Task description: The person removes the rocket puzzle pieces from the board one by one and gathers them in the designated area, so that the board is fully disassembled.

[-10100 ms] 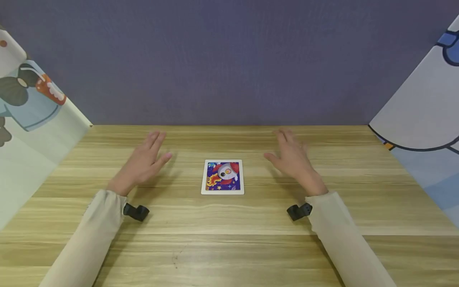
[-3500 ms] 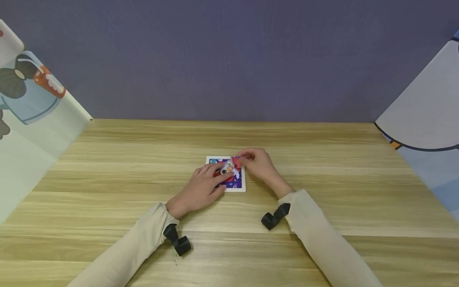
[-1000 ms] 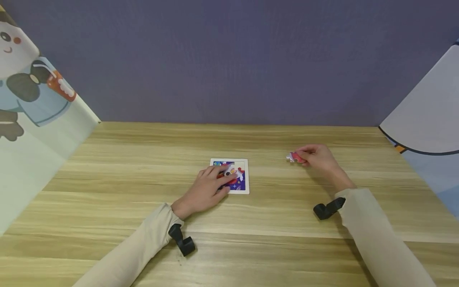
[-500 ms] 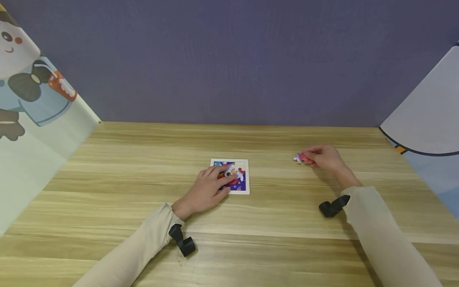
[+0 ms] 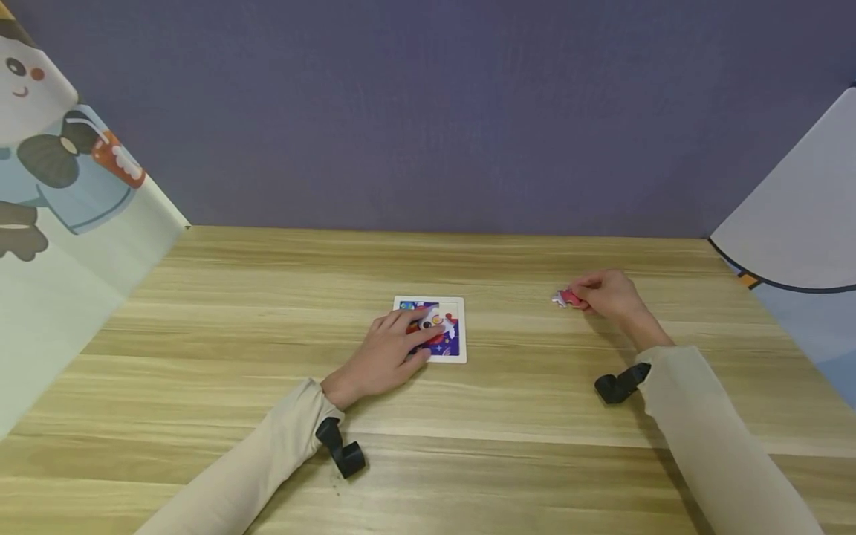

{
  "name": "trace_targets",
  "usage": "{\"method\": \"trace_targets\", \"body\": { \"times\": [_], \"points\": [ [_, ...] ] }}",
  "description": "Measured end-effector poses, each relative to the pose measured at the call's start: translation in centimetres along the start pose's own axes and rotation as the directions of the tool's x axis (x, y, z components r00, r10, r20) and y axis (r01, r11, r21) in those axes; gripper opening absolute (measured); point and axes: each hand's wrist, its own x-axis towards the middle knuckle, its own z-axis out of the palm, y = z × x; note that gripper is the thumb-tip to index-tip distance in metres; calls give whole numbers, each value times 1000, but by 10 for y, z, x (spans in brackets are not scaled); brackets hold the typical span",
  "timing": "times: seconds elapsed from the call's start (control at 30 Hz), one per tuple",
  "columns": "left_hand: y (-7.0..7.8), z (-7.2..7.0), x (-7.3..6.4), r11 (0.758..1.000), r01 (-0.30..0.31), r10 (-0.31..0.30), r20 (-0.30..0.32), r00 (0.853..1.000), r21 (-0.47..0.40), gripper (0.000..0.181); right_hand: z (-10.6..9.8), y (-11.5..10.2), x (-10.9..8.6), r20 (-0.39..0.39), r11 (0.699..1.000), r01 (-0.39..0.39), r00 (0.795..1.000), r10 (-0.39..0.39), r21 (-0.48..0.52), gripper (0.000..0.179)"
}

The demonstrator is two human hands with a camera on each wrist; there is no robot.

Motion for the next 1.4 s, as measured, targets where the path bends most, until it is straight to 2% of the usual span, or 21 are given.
{"method": "trace_targets", "body": {
  "times": [0.43,0.73,1.03,1.2,1.4],
  "points": [
    [0,0,1,1000,7,-7,10,1000,-24,44,-2,0,1,33,1000,-10,999,10,-11,41],
    [-1,1,1,999,3,-3,3,1000,-44,43,-1,-3,-6,35,1000,-14,999,14,-5,43],
    [0,1,0,999,4,-4,-6,1000,-49,43,9,-16,-12,28,999,53,998,-53,-2,42],
    [0,1,1,999,4,-5,-16,1000,-46,43,17,-26,-13,34,994,98,995,-97,-37,42],
    [0,0,0,999,8,-10,-29,1000,-52,43,28,-42,-16,31,982,178,984,-177,-66,37]
  ]
}}
